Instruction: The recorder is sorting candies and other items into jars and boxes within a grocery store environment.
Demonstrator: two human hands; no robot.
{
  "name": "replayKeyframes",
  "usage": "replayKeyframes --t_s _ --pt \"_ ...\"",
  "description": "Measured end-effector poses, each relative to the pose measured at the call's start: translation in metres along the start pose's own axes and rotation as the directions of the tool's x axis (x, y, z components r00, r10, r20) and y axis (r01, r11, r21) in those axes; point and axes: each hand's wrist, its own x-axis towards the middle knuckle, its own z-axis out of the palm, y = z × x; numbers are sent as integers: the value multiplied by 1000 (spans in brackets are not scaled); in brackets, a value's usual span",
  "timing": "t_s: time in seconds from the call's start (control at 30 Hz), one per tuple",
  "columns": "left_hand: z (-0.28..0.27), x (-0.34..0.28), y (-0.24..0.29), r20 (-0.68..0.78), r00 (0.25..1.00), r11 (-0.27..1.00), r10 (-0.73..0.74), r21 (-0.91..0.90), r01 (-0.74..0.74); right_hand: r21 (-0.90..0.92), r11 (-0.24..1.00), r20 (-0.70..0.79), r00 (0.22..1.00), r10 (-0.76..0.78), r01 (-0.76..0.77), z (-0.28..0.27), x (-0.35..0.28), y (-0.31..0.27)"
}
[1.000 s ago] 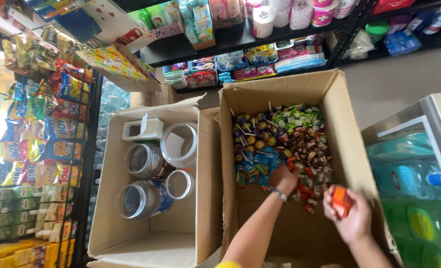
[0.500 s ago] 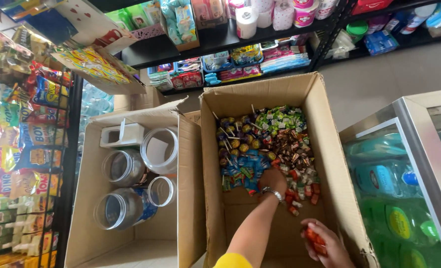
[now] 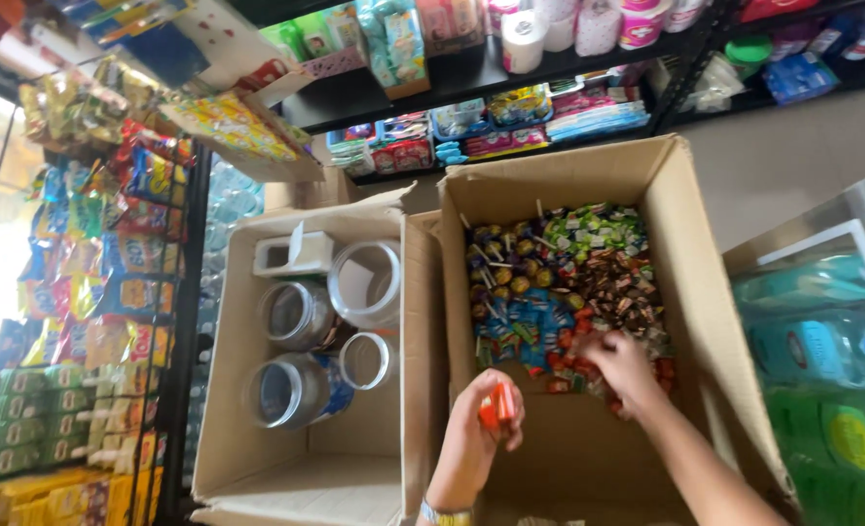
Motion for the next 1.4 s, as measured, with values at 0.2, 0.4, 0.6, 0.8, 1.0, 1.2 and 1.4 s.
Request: replayKeyframes --t_s 0.2,0.4,0.6,0.8,1.0,1.2,1.4 --pt "-31 -27 -56 33 995 949 -96 -300 102 -738 671 -95 971 -218 78 3 40 -20" --pt "-30 -35 -81 -45 978 954 -203 -235 187 -870 463 -5 936 -351 169 9 59 4" --pt "-14 -33 -71 -2 972 967 -235 -99 234 -896 425 -4 956 -293 126 12 60 -13" --pt "1 -15 -65 85 925 908 -371 -173 381 -532 847 -103 991 -81 14 -15 34 -25" --pt "20 65 -73 -47 925 925 -376 43 378 776 602 331 934 -135 -188 -72 -22 33" --pt "-16 196 -141 -265 964 817 -11 553 161 837 499 368 907 -205 -227 -69 -90 55" --pt "-27 224 -157 -196 960 28 199 980 195 750 618 480 838 -260 -238 -68 -135 77"
